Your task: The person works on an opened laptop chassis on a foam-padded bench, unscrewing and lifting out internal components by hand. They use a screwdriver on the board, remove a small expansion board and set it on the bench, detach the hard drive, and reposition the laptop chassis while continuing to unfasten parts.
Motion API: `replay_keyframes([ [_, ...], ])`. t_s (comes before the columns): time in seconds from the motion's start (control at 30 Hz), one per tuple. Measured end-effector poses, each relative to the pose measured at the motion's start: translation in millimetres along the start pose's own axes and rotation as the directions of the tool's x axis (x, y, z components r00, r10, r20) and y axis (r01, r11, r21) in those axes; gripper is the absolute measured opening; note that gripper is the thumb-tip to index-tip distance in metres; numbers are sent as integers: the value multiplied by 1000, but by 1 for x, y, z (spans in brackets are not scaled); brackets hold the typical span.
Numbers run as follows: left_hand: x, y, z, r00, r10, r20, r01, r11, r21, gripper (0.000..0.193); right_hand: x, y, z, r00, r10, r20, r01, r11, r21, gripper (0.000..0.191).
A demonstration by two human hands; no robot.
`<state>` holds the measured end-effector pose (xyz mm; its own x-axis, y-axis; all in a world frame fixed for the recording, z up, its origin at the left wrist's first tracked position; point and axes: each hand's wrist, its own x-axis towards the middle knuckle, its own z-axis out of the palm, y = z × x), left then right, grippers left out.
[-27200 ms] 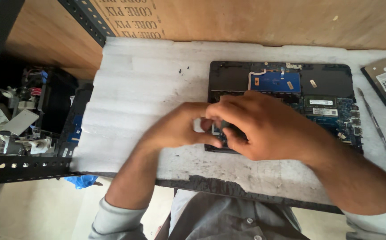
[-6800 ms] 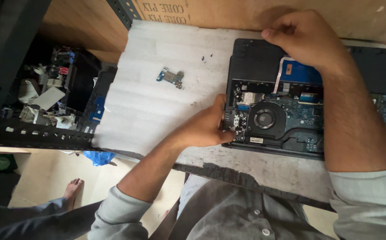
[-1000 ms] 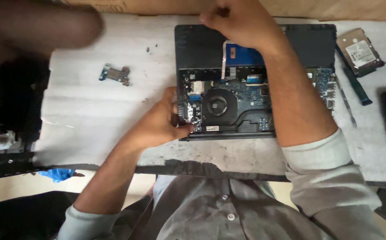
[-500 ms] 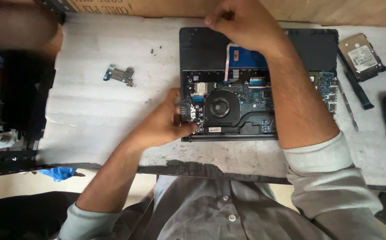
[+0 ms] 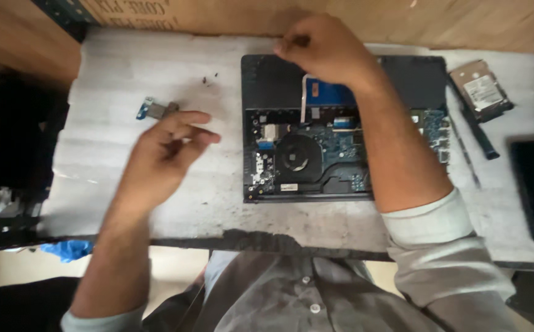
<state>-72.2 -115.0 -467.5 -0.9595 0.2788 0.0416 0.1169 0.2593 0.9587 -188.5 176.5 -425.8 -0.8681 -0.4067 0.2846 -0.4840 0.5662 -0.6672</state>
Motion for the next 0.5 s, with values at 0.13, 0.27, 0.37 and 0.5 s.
replay_keyframes([
  [0.13,-2,4,-9,995,92,-42,-94,995,-32,24,0,2,3,984,157,80,-161,986,46,30],
  [0.27,1,7,13,995,9,-97,9,983,184,23,0,4,6,995,57,86,-57,998,-3,28],
  [0.37,-1,9,30,987,-49,-156,103,928,359,24,0,7,8,948,270,171,-289,952,100,28],
  [0.5,-3,10,36,980,-73,-183,149,882,447,27,-1,12,15,959,215,183,-234,968,88,28],
])
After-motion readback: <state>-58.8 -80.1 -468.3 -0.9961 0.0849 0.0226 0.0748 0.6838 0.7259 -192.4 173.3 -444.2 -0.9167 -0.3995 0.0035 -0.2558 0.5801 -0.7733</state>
